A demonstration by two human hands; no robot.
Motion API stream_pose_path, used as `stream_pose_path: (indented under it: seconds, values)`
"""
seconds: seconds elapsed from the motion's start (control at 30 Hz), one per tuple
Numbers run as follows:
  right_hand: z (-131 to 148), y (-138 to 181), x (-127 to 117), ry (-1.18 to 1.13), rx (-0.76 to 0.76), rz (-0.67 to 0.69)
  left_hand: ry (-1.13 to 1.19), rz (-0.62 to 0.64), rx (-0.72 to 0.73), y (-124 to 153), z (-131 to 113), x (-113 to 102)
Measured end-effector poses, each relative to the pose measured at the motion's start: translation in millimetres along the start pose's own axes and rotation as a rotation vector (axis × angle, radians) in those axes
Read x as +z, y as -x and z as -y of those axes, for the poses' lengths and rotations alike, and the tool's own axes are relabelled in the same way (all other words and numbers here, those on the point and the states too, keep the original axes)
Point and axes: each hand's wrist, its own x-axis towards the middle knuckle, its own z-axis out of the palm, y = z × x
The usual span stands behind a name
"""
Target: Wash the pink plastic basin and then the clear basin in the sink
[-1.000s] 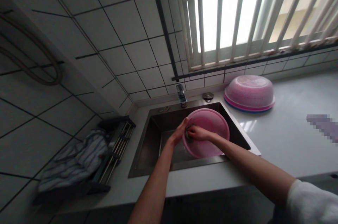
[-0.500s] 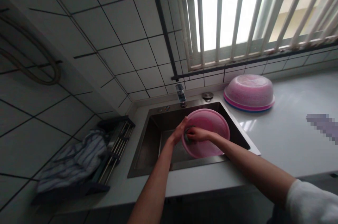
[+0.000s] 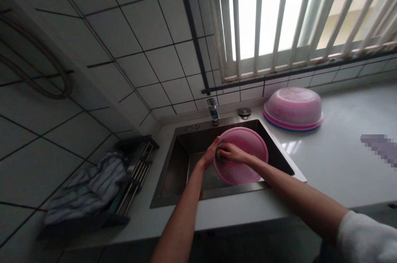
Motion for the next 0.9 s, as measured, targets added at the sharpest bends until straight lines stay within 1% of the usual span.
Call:
stream_pose_path:
  seconds: [0.03, 0.07, 0.17, 0.2, 0.23, 0.27, 0.3, 0.4, 0.43, 0.47, 0.5, 0.53, 0.63, 0.67, 0.7, 0.73, 0.77, 0.87, 0.9]
  values:
    - [0, -1, -2, -0.019, -0.004, -0.038, 0.003, 0.009, -0.012, 0, 0, 1]
    - [1, -2, -6, -0.038, -0.007, -0.115, 0.012, 0.018, -0.019, -1, 0, 1]
    - [3, -7, -20, -0.097, -0.003, -0.408, 0.056, 0.058, 0.004, -5, 2, 3]
    - [3, -8, -23, -0.11, 0.002, -0.467, 0.067, 0.072, 0.021, -7, 3, 3]
    - [3, -9, -24, -0.121, 0.008, -0.485, 0.07, 0.079, 0.037, -9, 5, 2]
    - [2, -9, -23, -0.131, 0.012, -0.462, 0.065, 0.078, 0.052, -10, 7, 1]
    - [1, -8, -19, -0.137, 0.014, -0.406, 0.053, 0.07, 0.065, -11, 8, -1]
    - [-2, -4, -5, -0.124, 0.025, -0.134, 0.002, 0.037, 0.08, -10, 11, -7]
    - [-2, -3, -1, -0.117, 0.032, -0.062, -0.013, 0.033, 0.077, -10, 10, -8]
    - [-2, -2, 0, -0.112, 0.039, -0.029, -0.026, 0.031, 0.075, -9, 10, -8]
    - [-2, -2, 0, -0.112, 0.044, -0.04, -0.036, 0.026, 0.074, -8, 8, -8]
    - [-1, -2, -3, -0.117, 0.047, -0.093, -0.041, 0.023, 0.077, -7, 7, -7]
    - [2, -5, -15, -0.139, 0.051, -0.353, -0.02, 0.041, 0.072, -7, 4, -2]
    - [2, -5, -18, -0.145, 0.051, -0.413, -0.005, 0.053, 0.068, -7, 4, 0]
    - [2, -6, -18, -0.152, 0.05, -0.441, 0.006, 0.064, 0.066, -7, 4, 0]
    - [2, -6, -16, -0.158, 0.048, -0.429, 0.011, 0.067, 0.068, -7, 5, 0]
    - [1, -6, -13, -0.161, 0.047, -0.379, 0.009, 0.061, 0.071, -7, 6, -1]
    - [-3, -4, -1, -0.152, 0.056, -0.141, -0.023, 0.039, 0.041, -6, 8, -5]
    - [-4, -3, 0, -0.151, 0.057, -0.095, -0.029, 0.041, 0.022, -6, 8, -5]
